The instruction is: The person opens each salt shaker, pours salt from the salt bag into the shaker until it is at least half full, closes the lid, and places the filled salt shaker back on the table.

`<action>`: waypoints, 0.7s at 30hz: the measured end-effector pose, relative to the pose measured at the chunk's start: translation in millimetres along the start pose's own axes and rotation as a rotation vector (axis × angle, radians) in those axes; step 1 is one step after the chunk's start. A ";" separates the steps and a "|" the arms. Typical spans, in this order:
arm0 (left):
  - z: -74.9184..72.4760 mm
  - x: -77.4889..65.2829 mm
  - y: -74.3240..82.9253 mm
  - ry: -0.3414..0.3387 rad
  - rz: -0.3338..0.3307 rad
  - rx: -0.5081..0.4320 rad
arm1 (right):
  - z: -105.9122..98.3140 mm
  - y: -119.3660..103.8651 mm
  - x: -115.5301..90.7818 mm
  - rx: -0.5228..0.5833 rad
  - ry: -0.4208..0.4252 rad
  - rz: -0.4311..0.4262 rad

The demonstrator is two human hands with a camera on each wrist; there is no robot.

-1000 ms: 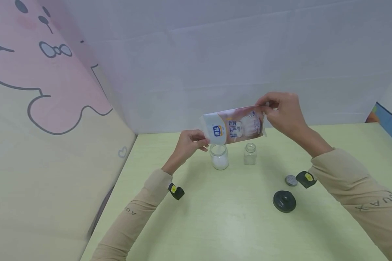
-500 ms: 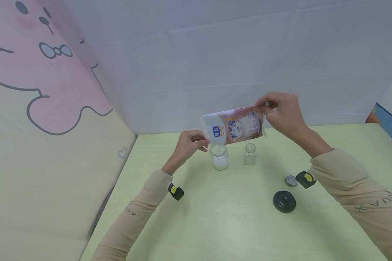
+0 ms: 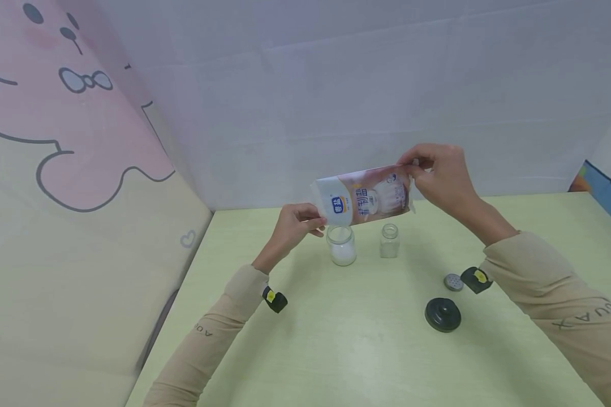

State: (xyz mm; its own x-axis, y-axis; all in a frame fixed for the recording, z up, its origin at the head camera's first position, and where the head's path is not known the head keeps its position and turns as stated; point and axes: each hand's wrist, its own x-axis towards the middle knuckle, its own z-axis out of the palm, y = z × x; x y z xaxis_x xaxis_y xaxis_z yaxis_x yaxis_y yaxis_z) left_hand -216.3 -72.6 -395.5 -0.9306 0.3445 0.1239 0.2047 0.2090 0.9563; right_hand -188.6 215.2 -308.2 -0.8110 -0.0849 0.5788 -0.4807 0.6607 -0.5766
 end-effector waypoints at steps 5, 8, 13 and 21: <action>-0.1 -0.6 0.9 0.002 0.002 0.000 | 0.6 -0.5 0.0 0.006 0.005 0.001; -0.1 -0.7 0.5 0.000 0.006 0.000 | 1.0 -0.8 0.1 0.008 0.009 -0.003; -0.2 -0.8 -0.9 -0.003 0.016 -0.004 | 0.9 -0.9 0.1 0.003 0.009 -0.008; -0.5 -0.3 -3.6 -0.007 0.020 -0.003 | 0.8 -2.1 -1.0 0.001 0.012 -0.019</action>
State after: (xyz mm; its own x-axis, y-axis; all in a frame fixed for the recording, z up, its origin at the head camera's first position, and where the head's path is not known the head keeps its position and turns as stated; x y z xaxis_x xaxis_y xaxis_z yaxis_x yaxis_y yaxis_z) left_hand -217.0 -73.9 -398.8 -0.9242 0.3549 0.1411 0.2222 0.1992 0.9544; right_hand -187.0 213.4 -308.1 -0.7975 -0.0882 0.5968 -0.4962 0.6586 -0.5657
